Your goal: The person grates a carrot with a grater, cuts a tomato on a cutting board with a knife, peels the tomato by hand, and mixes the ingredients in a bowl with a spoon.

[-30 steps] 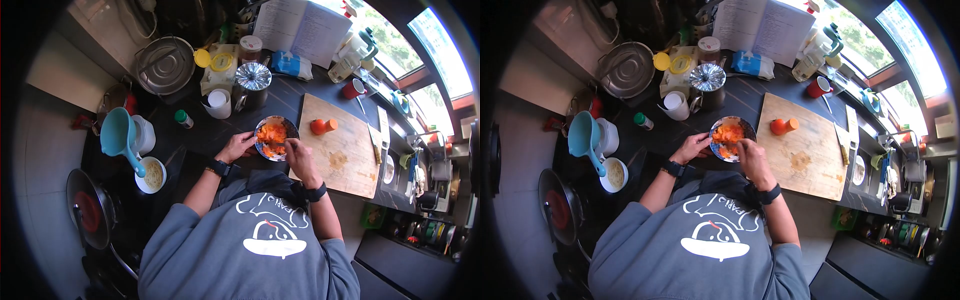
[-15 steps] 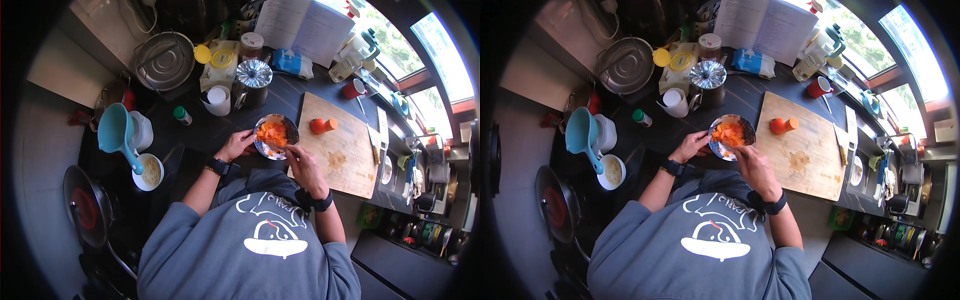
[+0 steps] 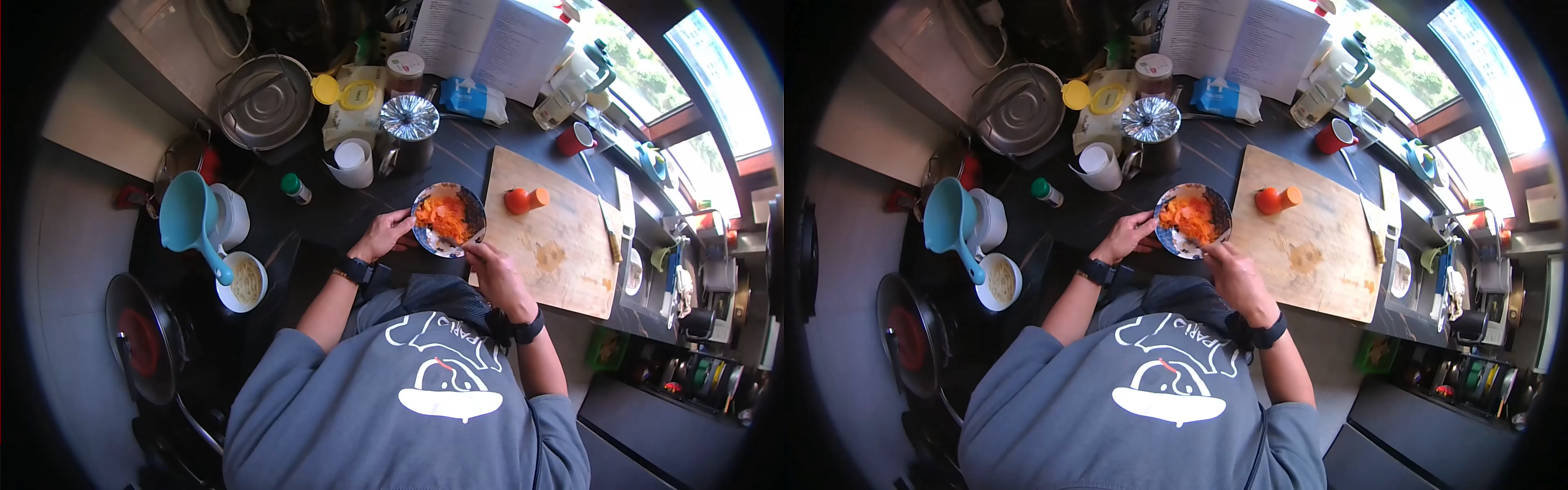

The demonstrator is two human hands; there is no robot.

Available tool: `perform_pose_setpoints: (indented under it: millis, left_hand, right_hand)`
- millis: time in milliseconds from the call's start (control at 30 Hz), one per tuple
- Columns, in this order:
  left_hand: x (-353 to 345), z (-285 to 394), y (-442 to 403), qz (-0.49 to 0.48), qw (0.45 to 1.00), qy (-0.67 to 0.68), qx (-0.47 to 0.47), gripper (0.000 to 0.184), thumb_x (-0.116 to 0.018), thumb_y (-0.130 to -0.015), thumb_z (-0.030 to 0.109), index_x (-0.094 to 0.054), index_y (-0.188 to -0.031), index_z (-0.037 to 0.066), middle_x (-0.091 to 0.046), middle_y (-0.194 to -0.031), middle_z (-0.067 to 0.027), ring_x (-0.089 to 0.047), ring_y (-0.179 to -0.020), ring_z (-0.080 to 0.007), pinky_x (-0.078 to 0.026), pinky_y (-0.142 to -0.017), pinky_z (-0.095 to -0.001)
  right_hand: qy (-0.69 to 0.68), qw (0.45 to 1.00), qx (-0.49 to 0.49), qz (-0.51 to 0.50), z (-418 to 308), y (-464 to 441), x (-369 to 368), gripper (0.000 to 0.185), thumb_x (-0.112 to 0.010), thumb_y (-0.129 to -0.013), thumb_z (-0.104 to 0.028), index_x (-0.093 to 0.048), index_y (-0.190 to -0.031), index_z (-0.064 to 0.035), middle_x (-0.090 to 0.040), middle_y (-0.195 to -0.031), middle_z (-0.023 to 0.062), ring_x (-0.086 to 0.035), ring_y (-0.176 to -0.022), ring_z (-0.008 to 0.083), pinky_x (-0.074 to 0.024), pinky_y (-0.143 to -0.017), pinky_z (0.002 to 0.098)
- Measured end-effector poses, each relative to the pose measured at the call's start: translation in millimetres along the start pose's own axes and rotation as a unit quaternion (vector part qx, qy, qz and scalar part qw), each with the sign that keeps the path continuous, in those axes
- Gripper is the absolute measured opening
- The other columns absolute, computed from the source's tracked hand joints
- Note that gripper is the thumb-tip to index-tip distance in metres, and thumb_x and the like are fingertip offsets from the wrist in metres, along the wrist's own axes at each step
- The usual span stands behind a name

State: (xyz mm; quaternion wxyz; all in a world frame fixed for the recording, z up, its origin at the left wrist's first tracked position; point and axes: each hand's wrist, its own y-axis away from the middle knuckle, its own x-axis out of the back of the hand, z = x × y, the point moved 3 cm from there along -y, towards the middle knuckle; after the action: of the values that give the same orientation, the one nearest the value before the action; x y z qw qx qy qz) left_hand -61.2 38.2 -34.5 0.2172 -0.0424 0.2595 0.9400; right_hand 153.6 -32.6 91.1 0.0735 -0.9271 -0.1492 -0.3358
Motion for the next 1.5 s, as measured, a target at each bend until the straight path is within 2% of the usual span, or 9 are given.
perform_pose_setpoints:
  millis: [600,700,833,1067,1133,1267,1367,1433,1500]
  left_hand:
    - [-0.7,-2.1,-0.4,0.015,1.000,-0.009,-0.002,0.053,-0.052,-0.097,0.038,-0.042,-0.140,0.008,-0.065,-0.107,-0.0057,-0.068,-0.087,-0.0181,-0.053,-0.075,-0.0331]
    - [-1.6,0.0,1.2,0.015,1.000,-0.011,-0.018,0.049,-0.051,-0.097,0.034,-0.045,-0.138,0.008,-0.065,-0.107,-0.0063,-0.069,-0.084,-0.0160,-0.055,-0.068,-0.0296]
    - [-0.9,-0.5,1.8,0.013,1.000,-0.013,-0.006,0.051,-0.051,-0.097,0.037,-0.043,-0.140,0.009,-0.066,-0.107,-0.0052,-0.068,-0.088,-0.0183,-0.053,-0.076,-0.0329]
    - [-1.3,-1.1,-0.4,0.013,1.000,-0.006,-0.006,0.052,-0.052,-0.097,0.036,-0.043,-0.140,0.009,-0.065,-0.107,-0.0059,-0.067,-0.086,-0.0159,-0.054,-0.072,-0.0308]
    - [-2.1,-2.0,-0.6,0.015,1.000,-0.006,-0.006,0.051,-0.052,-0.097,0.036,-0.044,-0.140,0.009,-0.065,-0.107,-0.0061,-0.068,-0.086,-0.0162,-0.054,-0.072,-0.0311]
    - [-1.6,0.7,1.0,0.015,1.000,-0.011,-0.007,0.050,-0.051,-0.097,0.035,-0.045,-0.139,0.009,-0.066,-0.106,-0.0065,-0.069,-0.086,-0.0173,-0.054,-0.072,-0.0314]
    - [0.4,-3.3,-2.3,0.001,1.000,-0.017,-0.006,0.048,-0.050,-0.097,0.037,-0.046,-0.137,0.010,-0.065,-0.109,-0.0053,-0.068,-0.089,-0.0186,-0.054,-0.075,-0.0323]
    - [-1.0,-1.5,-0.7,0.001,1.000,-0.015,-0.005,0.048,-0.051,-0.097,0.037,-0.046,-0.137,0.010,-0.065,-0.109,-0.0053,-0.068,-0.088,-0.0184,-0.054,-0.075,-0.0321]
    - [0.3,0.0,-1.2,0.005,1.000,-0.014,-0.006,0.048,-0.051,-0.097,0.037,-0.047,-0.136,0.009,-0.065,-0.109,-0.0053,-0.068,-0.088,-0.0183,-0.054,-0.074,-0.0320]
  right_hand:
    - [0.064,0.997,0.013,-0.045,-18.0,13.9,22.5,0.016,-0.060,-0.086,-0.005,-0.065,-0.101,-0.0044,-0.061,-0.085,0.0146,-0.062,-0.076,0.0343,-0.0502,-0.065,0.0404]
    - [0.109,0.994,0.013,0.003,17.4,7.5,4.9,0.016,-0.061,-0.086,-0.005,-0.064,-0.102,-0.0045,-0.063,-0.087,0.0153,-0.063,-0.076,0.0345,-0.0507,-0.065,0.0394]
    - [0.024,0.996,-0.014,0.089,24.6,3.4,16.2,0.014,-0.060,-0.088,-0.004,-0.063,-0.102,-0.0022,-0.064,-0.089,0.0176,-0.064,-0.074,0.0335,-0.0509,-0.064,0.0381]
    - [0.110,0.972,-0.009,0.209,50.6,-3.0,1.2,0.018,-0.056,-0.095,-0.011,-0.062,-0.106,0.0018,-0.066,-0.080,0.0111,-0.065,-0.063,0.0157,-0.0510,-0.054,0.0273]
    - [-0.135,0.961,-0.150,0.192,56.4,-12.4,-11.0,0.018,-0.055,-0.095,-0.012,-0.062,-0.104,0.0024,-0.065,-0.075,0.0116,-0.065,-0.062,0.0154,-0.0529,-0.052,0.0280]
    - [-0.225,0.949,-0.126,0.183,50.2,-18.9,-3.6,0.021,-0.054,-0.097,-0.015,-0.063,-0.106,0.0025,-0.066,-0.073,0.0095,-0.065,-0.062,0.0113,-0.0534,-0.049,0.0256]
    - [-0.207,0.955,-0.096,0.191,44.7,-22.7,1.8,0.018,-0.056,-0.095,-0.011,-0.064,-0.106,0.0012,-0.067,-0.077,0.0110,-0.066,-0.066,0.0151,-0.0539,-0.055,0.0280]
    - [-0.042,0.981,-0.004,0.188,54.7,-30.1,-6.1,0.021,-0.055,-0.096,-0.015,-0.063,-0.109,0.0003,-0.066,-0.084,0.0063,-0.063,-0.072,0.0099,-0.0531,-0.055,0.0235]
    - [-0.095,0.981,-0.010,0.170,55.6,-29.4,-17.3,0.019,-0.056,-0.095,-0.011,-0.064,-0.108,-0.0010,-0.065,-0.082,0.0073,-0.063,-0.068,0.0123,-0.0516,-0.054,0.0251]
